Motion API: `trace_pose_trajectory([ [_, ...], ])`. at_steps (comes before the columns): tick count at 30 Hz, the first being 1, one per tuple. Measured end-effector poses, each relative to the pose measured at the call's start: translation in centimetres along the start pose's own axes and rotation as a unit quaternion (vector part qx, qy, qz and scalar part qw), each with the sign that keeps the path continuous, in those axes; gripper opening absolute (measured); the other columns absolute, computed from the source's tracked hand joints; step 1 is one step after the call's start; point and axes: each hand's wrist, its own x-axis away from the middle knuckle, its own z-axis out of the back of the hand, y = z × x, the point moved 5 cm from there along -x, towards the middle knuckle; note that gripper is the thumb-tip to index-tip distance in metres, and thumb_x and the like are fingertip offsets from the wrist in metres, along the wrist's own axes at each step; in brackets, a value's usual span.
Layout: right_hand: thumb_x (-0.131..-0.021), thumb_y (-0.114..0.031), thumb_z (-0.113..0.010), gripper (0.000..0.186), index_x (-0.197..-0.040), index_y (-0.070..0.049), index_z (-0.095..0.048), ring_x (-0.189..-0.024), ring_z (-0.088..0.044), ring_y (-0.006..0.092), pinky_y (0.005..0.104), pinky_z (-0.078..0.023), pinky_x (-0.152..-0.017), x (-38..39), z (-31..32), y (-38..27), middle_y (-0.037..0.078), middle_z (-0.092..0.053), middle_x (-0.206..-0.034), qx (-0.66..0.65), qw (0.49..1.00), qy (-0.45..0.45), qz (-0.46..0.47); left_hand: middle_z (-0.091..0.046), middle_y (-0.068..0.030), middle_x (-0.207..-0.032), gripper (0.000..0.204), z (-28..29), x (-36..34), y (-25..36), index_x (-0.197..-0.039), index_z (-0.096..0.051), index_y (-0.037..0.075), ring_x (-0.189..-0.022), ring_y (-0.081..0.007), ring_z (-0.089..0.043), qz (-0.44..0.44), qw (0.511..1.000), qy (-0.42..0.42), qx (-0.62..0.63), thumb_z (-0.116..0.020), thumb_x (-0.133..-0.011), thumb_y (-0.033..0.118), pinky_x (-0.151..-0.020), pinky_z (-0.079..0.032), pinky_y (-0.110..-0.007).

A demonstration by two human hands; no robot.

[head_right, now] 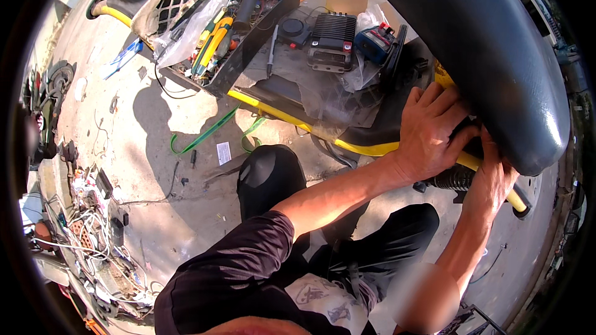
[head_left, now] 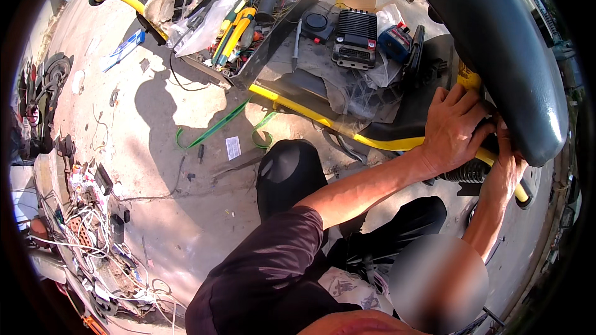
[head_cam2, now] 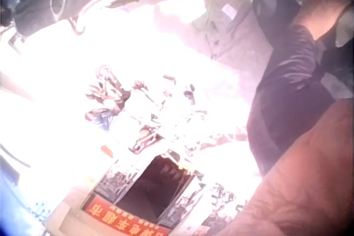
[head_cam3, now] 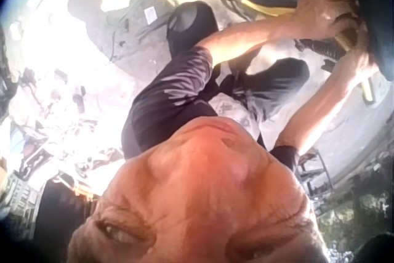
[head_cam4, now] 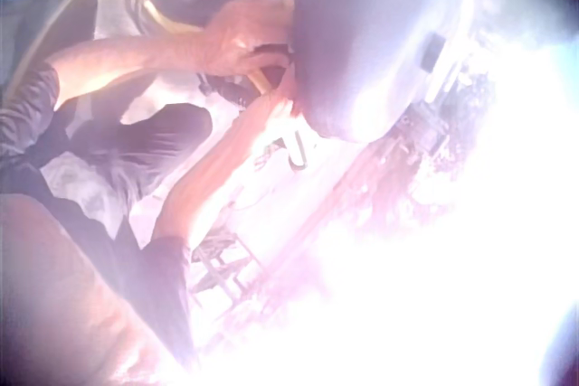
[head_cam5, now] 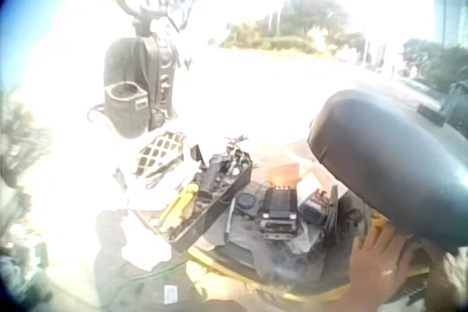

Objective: The person kneels and uses a screwdriver to tighten screws on the body panels of a yellow and black motorized vehicle. They then stand and continue to secure the panels with screws.

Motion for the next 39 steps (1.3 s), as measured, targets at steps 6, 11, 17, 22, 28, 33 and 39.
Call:
trace_pose_trajectory([
  [6, -0.095, -0.017, -0.085, 0.041, -0.131, -0.001, -0.075, -0.115, -0.069, 0.0195, 0.0382, -0.049, -0.109, 0.1, -1.3, -0.4, 0.012, -0.077, -0.124, 0.013, 0.999, 0.033, 0.034, -0.066, -0.0099, -0.113, 0.034, 0.3, -0.7, 0.6, -0.109, -0.072, 0.009, -0.098, -0.0305, -0.058, 0.014, 1.0, 0.012, 0.001, -0.079, -0.077, 0.017, -0.079, -0.039, -0.045],
  [11, -0.092, -0.017, -0.088, 0.053, -0.138, 0.0, -0.068, -0.12, -0.066, 0.0217, 0.0396, -0.047, -0.111, 0.5, -1.5, -1.0, 0.011, -0.074, -0.129, -0.035, 0.999, -0.008, 0.015, -0.068, -0.0058, -0.109, 0.029, -0.6, -0.3, 0.1, -0.104, -0.073, 0.01, -0.096, -0.0296, -0.058, -0.001, 1.0, 0.013, -0.013, -0.078, -0.077, 0.017, -0.078, -0.038, -0.044],
  [17, -0.093, -0.021, -0.087, 0.043, -0.129, -0.001, -0.075, -0.112, -0.071, 0.0197, 0.0381, -0.05, -0.108, -0.2, -0.6, -0.9, 0.012, -0.078, -0.121, -0.028, 0.999, -0.008, 0.022, -0.069, -0.0026, -0.102, 0.027, -0.8, -0.2, -0.1, -0.102, -0.074, 0.012, -0.092, -0.0287, -0.06, -0.026, 0.999, 0.035, -0.018, -0.081, -0.077, 0.021, -0.078, -0.039, -0.044],
  [22, -0.087, -0.012, -0.091, 0.045, -0.127, 0.0, -0.074, -0.108, -0.07, 0.0182, 0.0353, -0.055, -0.098, -0.1, -1.4, -1.0, 0.011, -0.077, -0.119, -0.004, 0.999, 0.014, 0.038, -0.068, -0.0019, -0.1, 0.031, -0.9, 0.2, -0.1, -0.106, -0.074, 0.012, -0.091, -0.0284, -0.06, -0.001, 0.999, 0.036, -0.024, -0.082, -0.077, 0.021, -0.078, -0.039, -0.043],
  [28, -0.091, -0.02, -0.089, 0.043, -0.128, -0.001, -0.075, -0.108, -0.072, 0.0187, 0.0384, -0.053, -0.105, -0.1, -1.8, -1.6, 0.011, -0.079, -0.115, 0.008, 0.996, 0.001, 0.086, -0.068, -0.0015, -0.097, 0.024, -1.1, 0.1, -0.6, -0.098, -0.075, 0.014, -0.09, -0.0264, -0.06, -0.023, 0.998, 0.047, -0.031, -0.082, -0.078, 0.023, -0.077, -0.038, -0.043],
  [33, -0.095, -0.021, -0.085, 0.037, -0.128, -0.004, -0.077, -0.112, -0.073, 0.0198, 0.0375, -0.054, -0.105, -0.2, -1.2, -1.4, 0.011, -0.08, -0.119, -0.015, 0.996, -0.027, 0.085, -0.065, -0.0009, -0.093, 0.019, -1.2, 0.4, -0.4, -0.092, -0.076, 0.014, -0.087, -0.0258, -0.058, -0.038, 0.996, 0.07, -0.033, -0.083, -0.078, 0.024, -0.077, -0.038, -0.043],
  [39, -0.091, -0.018, -0.089, 0.035, -0.122, -0.003, -0.08, -0.109, -0.073, 0.019, 0.0352, -0.054, -0.102, -0.2, -1.4, -0.9, 0.011, -0.08, -0.117, 0.006, 0.998, -0.013, 0.066, -0.063, -0.0046, -0.092, 0.027, -0.7, 0.5, -0.2, -0.096, -0.073, 0.012, -0.086, -0.029, -0.058, -0.039, 0.996, 0.073, -0.035, -0.083, -0.075, 0.025, -0.076, -0.038, -0.043],
])
